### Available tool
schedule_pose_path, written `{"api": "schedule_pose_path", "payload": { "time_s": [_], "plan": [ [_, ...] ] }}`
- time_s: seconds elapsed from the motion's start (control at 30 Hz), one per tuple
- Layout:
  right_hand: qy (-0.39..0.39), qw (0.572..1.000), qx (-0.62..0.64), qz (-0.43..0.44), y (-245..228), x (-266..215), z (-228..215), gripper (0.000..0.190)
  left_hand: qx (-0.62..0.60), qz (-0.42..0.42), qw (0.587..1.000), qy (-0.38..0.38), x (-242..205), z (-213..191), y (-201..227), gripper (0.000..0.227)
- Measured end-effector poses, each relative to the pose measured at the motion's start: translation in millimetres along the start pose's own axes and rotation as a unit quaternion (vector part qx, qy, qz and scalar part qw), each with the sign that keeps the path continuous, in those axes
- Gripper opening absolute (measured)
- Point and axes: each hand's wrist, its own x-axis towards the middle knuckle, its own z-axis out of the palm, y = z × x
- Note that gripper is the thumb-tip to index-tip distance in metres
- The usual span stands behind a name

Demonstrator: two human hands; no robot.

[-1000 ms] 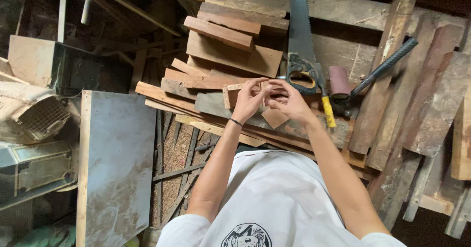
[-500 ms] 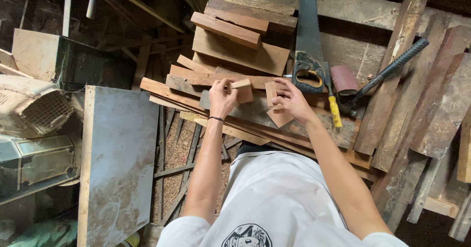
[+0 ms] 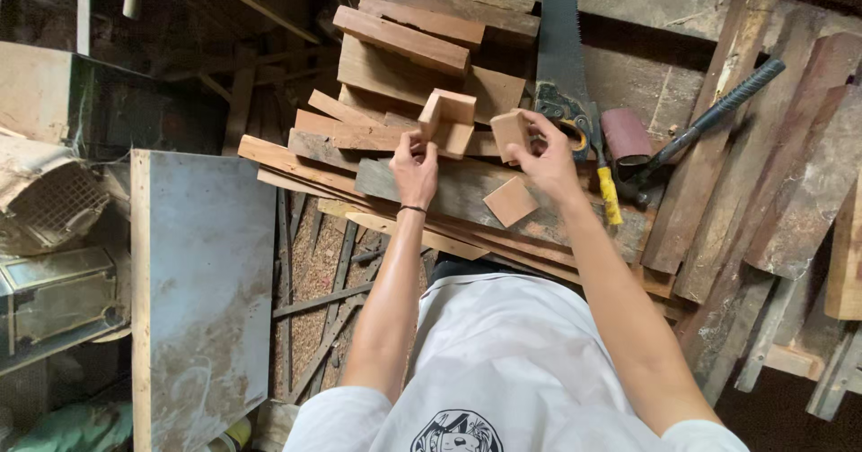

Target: The person assembles a small wooden box by hammering nails into pre-cut pieces, then sands the edges with sandpaper. The person repeatedly checks the fit of the pieces and continues nailing them together.

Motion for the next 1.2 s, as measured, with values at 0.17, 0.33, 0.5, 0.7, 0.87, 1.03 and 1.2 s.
{"api": "schedule_pose_path", "payload": {
  "time_s": [0.17,0.33,0.5,0.7,0.87,1.03,1.2],
  "plan": [
    [0.009,1.000,-0.007,-0.017,-24,-4,14,0.059,0.111,0.056,0.992,-0.034,-1,-20,18,0.014],
    [0.010,0.997,-0.055,-0.062,-28,-1,27,0.052,0.110,0.060,0.991,-0.047,-8,-43,36,0.016],
    [-0.005,0.990,-0.086,-0.107,-27,6,49,0.040,0.110,0.109,0.987,-0.030,-16,-52,49,0.021],
    [0.016,0.984,-0.114,-0.137,-26,4,53,0.039,0.090,0.084,0.991,-0.058,-18,-53,61,0.023],
    [0.044,0.967,-0.162,-0.191,-12,7,47,0.031,0.123,0.046,0.988,-0.083,-17,-56,66,0.025],
    [-0.016,0.970,-0.195,-0.147,6,7,58,0.027,0.179,0.006,0.978,-0.103,-18,-61,65,0.022],
    [-0.018,0.970,-0.173,-0.167,9,-5,68,0.027,0.211,0.025,0.972,-0.102,-18,-69,67,0.022]
  ]
}}
